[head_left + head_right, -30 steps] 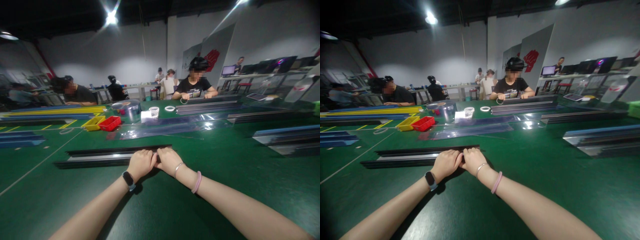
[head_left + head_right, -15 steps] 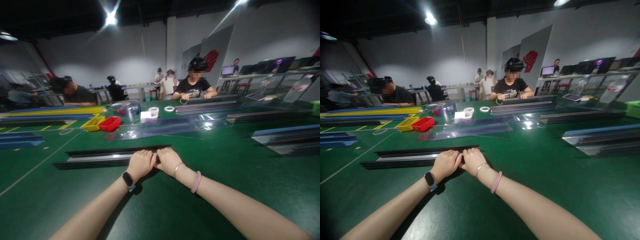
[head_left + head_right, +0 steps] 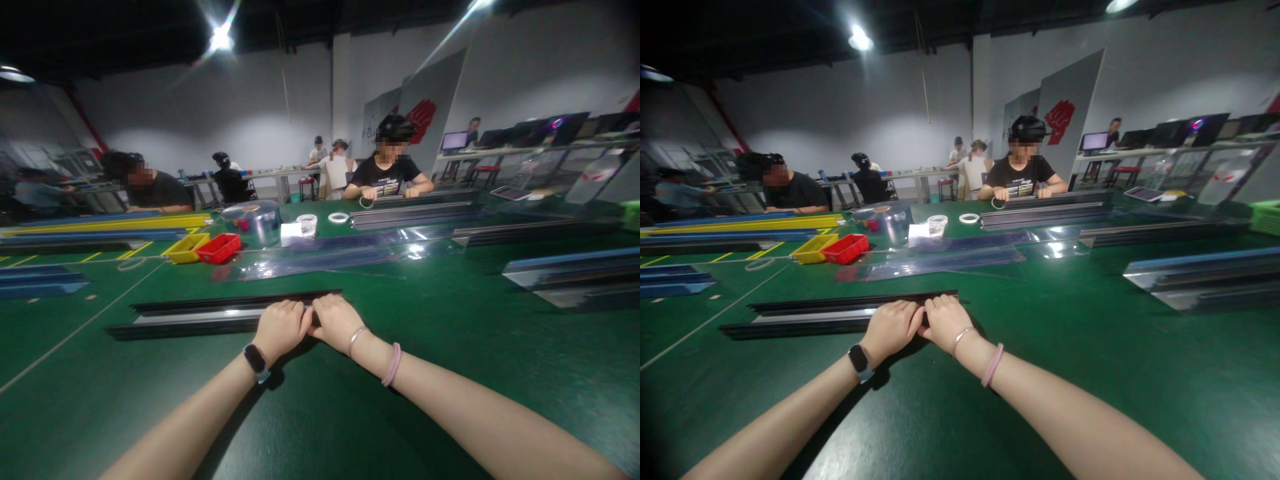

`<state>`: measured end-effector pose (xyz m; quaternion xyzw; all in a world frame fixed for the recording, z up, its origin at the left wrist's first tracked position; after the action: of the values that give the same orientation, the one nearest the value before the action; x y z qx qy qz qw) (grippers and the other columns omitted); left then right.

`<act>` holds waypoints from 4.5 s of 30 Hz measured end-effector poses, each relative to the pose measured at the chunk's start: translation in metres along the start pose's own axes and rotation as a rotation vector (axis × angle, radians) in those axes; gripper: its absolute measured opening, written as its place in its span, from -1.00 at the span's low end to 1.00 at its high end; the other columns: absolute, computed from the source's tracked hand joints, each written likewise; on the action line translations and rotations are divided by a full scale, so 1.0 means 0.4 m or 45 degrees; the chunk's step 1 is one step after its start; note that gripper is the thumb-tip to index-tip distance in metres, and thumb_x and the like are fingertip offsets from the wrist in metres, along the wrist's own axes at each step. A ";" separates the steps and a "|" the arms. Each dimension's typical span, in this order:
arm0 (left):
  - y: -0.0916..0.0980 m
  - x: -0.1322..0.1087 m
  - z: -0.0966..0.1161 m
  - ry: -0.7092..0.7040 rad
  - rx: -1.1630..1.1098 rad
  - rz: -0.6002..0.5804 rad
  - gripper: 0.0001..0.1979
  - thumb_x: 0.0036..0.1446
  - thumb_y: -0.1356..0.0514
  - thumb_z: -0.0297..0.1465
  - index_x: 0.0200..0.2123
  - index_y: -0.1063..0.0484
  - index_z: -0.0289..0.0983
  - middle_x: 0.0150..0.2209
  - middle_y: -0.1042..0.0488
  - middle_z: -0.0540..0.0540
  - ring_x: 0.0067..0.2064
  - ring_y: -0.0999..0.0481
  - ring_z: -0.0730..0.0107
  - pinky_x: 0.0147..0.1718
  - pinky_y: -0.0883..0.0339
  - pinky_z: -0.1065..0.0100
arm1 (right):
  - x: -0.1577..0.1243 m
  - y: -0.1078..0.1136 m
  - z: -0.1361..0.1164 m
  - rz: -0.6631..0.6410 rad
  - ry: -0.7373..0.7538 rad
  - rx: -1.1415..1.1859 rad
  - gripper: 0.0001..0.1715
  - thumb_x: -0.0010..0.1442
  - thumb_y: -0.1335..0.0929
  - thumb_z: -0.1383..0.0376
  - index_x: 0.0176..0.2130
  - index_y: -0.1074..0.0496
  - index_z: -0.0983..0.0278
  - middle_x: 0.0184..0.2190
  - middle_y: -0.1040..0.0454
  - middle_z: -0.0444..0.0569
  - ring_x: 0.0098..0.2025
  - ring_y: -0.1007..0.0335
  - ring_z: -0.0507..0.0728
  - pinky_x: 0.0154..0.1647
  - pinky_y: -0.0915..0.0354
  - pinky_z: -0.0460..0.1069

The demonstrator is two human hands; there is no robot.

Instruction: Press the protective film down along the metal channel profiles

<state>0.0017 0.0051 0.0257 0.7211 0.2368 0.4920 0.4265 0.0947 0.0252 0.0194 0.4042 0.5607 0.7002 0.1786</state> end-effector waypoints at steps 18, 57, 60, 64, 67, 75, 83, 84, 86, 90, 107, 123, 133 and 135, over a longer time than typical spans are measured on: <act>0.008 0.001 0.002 0.008 -0.012 0.037 -0.66 0.14 0.12 -0.30 -0.55 -0.30 -0.29 -0.56 -0.35 -0.09 -0.46 -0.33 0.39 -0.44 -0.14 0.36 | -0.001 0.004 0.000 -0.042 -0.010 0.016 -0.71 0.02 -0.23 0.15 -0.37 -0.26 0.35 -0.42 -0.36 0.06 -0.32 -0.26 0.16 -0.27 -0.10 0.02; 0.010 0.000 -0.009 0.066 -0.007 0.052 -0.62 0.13 0.12 -0.30 -0.59 -0.33 -0.30 -0.59 -0.38 -0.10 -0.50 -0.35 0.37 -0.47 -0.14 0.35 | -0.003 0.028 0.021 -0.197 0.098 0.100 -0.54 0.11 -0.10 0.01 -0.30 -0.29 0.31 -0.38 -0.40 0.04 -0.33 -0.31 0.13 -0.31 -0.15 -0.01; 0.012 -0.003 -0.014 0.088 -0.006 0.085 -0.61 0.13 0.12 -0.31 -0.61 -0.33 -0.30 -0.60 -0.37 -0.10 -0.52 -0.34 0.39 -0.50 -0.12 0.36 | -0.006 0.026 0.010 -0.149 0.152 0.114 -0.55 0.08 -0.15 0.01 -0.27 -0.29 0.33 -0.34 -0.37 0.05 -0.26 -0.27 0.14 -0.26 -0.15 0.00; 0.013 -0.004 -0.011 0.033 -0.005 0.096 -0.63 0.14 0.13 -0.35 -0.60 -0.33 -0.30 -0.60 -0.36 -0.09 -0.50 -0.33 0.41 -0.47 -0.13 0.37 | -0.004 0.020 -0.001 -0.099 0.130 0.063 -0.60 0.09 -0.17 0.06 -0.28 -0.27 0.35 -0.34 -0.35 0.06 -0.25 -0.24 0.15 -0.25 -0.14 0.02; 0.013 -0.003 0.003 -0.055 -0.020 0.083 -0.67 0.14 0.13 -0.38 -0.55 -0.32 -0.29 -0.58 -0.35 -0.08 -0.46 -0.33 0.40 -0.43 -0.14 0.35 | -0.001 0.015 -0.002 -0.099 0.117 0.021 -0.67 0.11 -0.18 0.12 -0.31 -0.27 0.35 -0.36 -0.34 0.04 -0.27 -0.23 0.15 -0.25 -0.13 0.03; 0.012 0.001 0.014 -0.063 -0.029 0.042 -0.72 0.13 0.11 -0.35 -0.51 -0.29 -0.28 -0.53 -0.35 -0.08 -0.43 -0.31 0.37 -0.41 -0.14 0.33 | -0.003 0.012 0.001 -0.060 0.120 0.047 -0.76 0.09 -0.19 0.21 -0.35 -0.29 0.35 -0.39 -0.35 0.04 -0.29 -0.24 0.14 -0.24 -0.12 0.02; 0.006 -0.005 0.009 -0.036 -0.030 -0.011 -0.70 0.15 0.13 -0.34 -0.50 -0.30 -0.28 -0.52 -0.36 -0.08 -0.42 -0.33 0.36 -0.40 -0.15 0.32 | -0.006 0.010 0.008 -0.062 0.119 0.257 -0.71 0.11 -0.17 0.17 -0.31 -0.32 0.33 -0.35 -0.39 0.01 -0.24 -0.27 0.09 -0.20 -0.11 -0.03; 0.005 -0.005 0.009 -0.034 -0.032 -0.017 -0.69 0.15 0.13 -0.34 -0.50 -0.30 -0.28 -0.52 -0.36 -0.08 -0.42 -0.33 0.36 -0.40 -0.15 0.32 | -0.006 0.010 0.008 -0.071 0.114 0.255 -0.70 0.11 -0.17 0.17 -0.32 -0.32 0.32 -0.36 -0.39 0.01 -0.25 -0.27 0.09 -0.20 -0.11 -0.03; 0.003 -0.004 0.008 -0.031 -0.035 -0.028 -0.69 0.15 0.14 -0.33 -0.49 -0.30 -0.28 -0.52 -0.36 -0.08 -0.42 -0.33 0.36 -0.40 -0.15 0.32 | -0.005 0.009 0.007 -0.078 0.109 0.250 -0.70 0.11 -0.16 0.16 -0.32 -0.32 0.32 -0.36 -0.40 0.01 -0.26 -0.28 0.09 -0.21 -0.11 -0.03; 0.002 -0.002 0.008 -0.031 -0.023 -0.035 -0.69 0.16 0.14 -0.33 -0.49 -0.30 -0.28 -0.52 -0.36 -0.07 -0.41 -0.32 0.36 -0.39 -0.14 0.32 | -0.004 0.011 0.006 -0.073 0.094 0.220 -0.73 0.08 -0.18 0.17 -0.35 -0.32 0.30 -0.37 -0.41 -0.01 -0.29 -0.29 0.10 -0.25 -0.11 -0.04; 0.005 -0.003 0.005 -0.021 -0.021 -0.018 -0.68 0.15 0.14 -0.32 -0.52 -0.29 -0.28 -0.53 -0.36 -0.08 -0.44 -0.33 0.37 -0.42 -0.13 0.32 | 0.013 -0.007 0.019 -0.113 0.109 0.170 -0.56 0.09 -0.17 0.03 -0.44 -0.36 0.32 -0.45 -0.45 0.04 -0.36 -0.36 0.11 -0.32 -0.15 -0.07; 0.001 -0.005 0.002 -0.012 -0.053 -0.031 -0.69 0.15 0.14 -0.31 -0.48 -0.30 -0.28 -0.51 -0.37 -0.07 -0.42 -0.34 0.36 -0.40 -0.15 0.32 | -0.003 -0.008 0.019 0.000 0.156 0.267 -0.65 0.09 -0.20 0.08 -0.23 -0.26 0.27 -0.40 -0.43 -0.03 -0.31 -0.34 0.07 -0.31 -0.14 -0.09; 0.007 -0.006 0.005 -0.016 -0.059 -0.012 -0.68 0.15 0.14 -0.31 -0.50 -0.30 -0.28 -0.52 -0.36 -0.08 -0.42 -0.34 0.37 -0.40 -0.15 0.33 | 0.014 -0.025 0.031 -0.022 0.196 0.142 -0.52 0.08 -0.12 -0.05 -0.33 -0.33 0.26 -0.50 -0.45 -0.01 -0.46 -0.34 0.07 -0.43 -0.07 -0.09; 0.012 -0.006 0.006 -0.012 -0.064 0.007 -0.68 0.15 0.14 -0.30 -0.51 -0.29 -0.29 -0.53 -0.36 -0.08 -0.43 -0.33 0.38 -0.40 -0.15 0.34 | 0.014 -0.026 0.033 0.005 0.218 0.147 -0.52 0.09 -0.12 -0.03 -0.36 -0.34 0.28 -0.50 -0.45 -0.01 -0.47 -0.33 0.06 -0.44 -0.05 -0.09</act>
<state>0.0025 -0.0002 0.0282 0.7133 0.2204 0.4954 0.4442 0.0992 0.0407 0.0125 0.3536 0.6125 0.6991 0.1052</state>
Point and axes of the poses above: each hand's wrist, its own x-axis towards the middle knuckle, its own y-axis out of the back of the hand, z = x × y, the point moved 5 cm from there along x, towards the middle knuckle
